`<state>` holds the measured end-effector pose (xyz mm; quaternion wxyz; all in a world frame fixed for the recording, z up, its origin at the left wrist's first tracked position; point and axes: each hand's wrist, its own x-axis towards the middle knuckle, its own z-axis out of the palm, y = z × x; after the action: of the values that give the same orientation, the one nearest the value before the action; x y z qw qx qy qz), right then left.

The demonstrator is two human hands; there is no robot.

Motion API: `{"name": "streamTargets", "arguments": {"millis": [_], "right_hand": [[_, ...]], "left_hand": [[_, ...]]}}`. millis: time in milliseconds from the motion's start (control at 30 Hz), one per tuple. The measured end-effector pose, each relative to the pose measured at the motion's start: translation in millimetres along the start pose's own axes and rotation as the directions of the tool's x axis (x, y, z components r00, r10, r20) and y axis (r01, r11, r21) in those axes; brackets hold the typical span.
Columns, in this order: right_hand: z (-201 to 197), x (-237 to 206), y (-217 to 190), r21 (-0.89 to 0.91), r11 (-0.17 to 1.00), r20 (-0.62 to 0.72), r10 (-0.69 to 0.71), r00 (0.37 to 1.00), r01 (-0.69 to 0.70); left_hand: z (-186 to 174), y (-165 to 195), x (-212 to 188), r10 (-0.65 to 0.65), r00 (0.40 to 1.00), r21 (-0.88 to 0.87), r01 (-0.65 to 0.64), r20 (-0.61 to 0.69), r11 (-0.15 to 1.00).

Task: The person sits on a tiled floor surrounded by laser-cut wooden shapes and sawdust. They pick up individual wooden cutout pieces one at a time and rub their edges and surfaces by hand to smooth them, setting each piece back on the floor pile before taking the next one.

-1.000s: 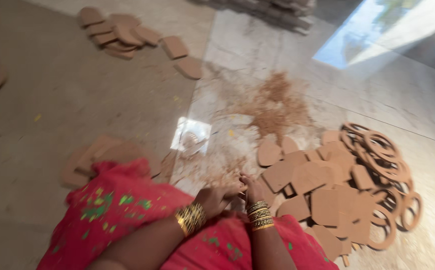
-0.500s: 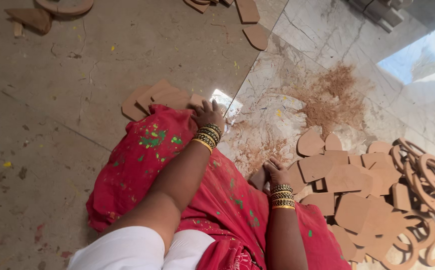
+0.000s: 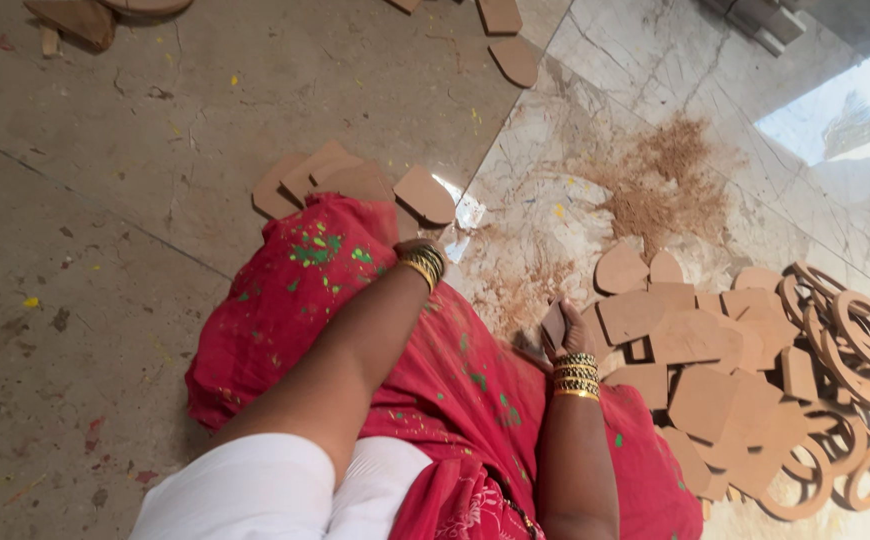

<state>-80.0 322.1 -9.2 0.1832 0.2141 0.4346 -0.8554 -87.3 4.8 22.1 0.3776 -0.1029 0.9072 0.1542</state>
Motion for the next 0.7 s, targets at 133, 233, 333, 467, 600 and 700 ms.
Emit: {"name": "streamTargets", "arguments": {"millis": [133,233,333,467,600,700], "right_hand": [[4.9,-12.8,-0.9,-0.092,0.996,-0.065,0.013,0.998,-0.019],[8.0,-20.1,-1.9,-0.132,0.991,-0.085,0.014,0.996,-0.026],[8.3,-21.8,-6.5,-0.018,1.0,-0.085,-0.003,0.996,0.001],[5.6,-19.9,-15.4,-0.027,0.99,0.002,-0.14,0.99,0.14],[1.9,-25.0,-15.2,0.055,0.986,-0.011,-0.159,0.987,0.159],[1.6,-35.6,-15.0,0.051,0.989,-0.021,-0.135,0.991,0.136]], "left_hand": [[-18.4,-9.8,-13.4,-0.054,0.998,-0.007,0.054,-0.037,0.999],[-34.7,-11.5,-23.7,-0.083,0.993,-0.036,0.081,-0.081,0.996],[-48.7,-15.2,-28.2,-0.11,0.985,-0.07,0.102,-0.131,0.992],[-58.5,-17.8,-19.2,-0.176,0.962,-0.132,0.15,-0.208,0.98],[-39.2,-15.3,-5.7,-0.184,0.954,-0.194,0.139,-0.235,0.971],[-18.7,-6.9,-3.0,-0.132,0.951,-0.307,0.042,-0.279,0.951]]}}
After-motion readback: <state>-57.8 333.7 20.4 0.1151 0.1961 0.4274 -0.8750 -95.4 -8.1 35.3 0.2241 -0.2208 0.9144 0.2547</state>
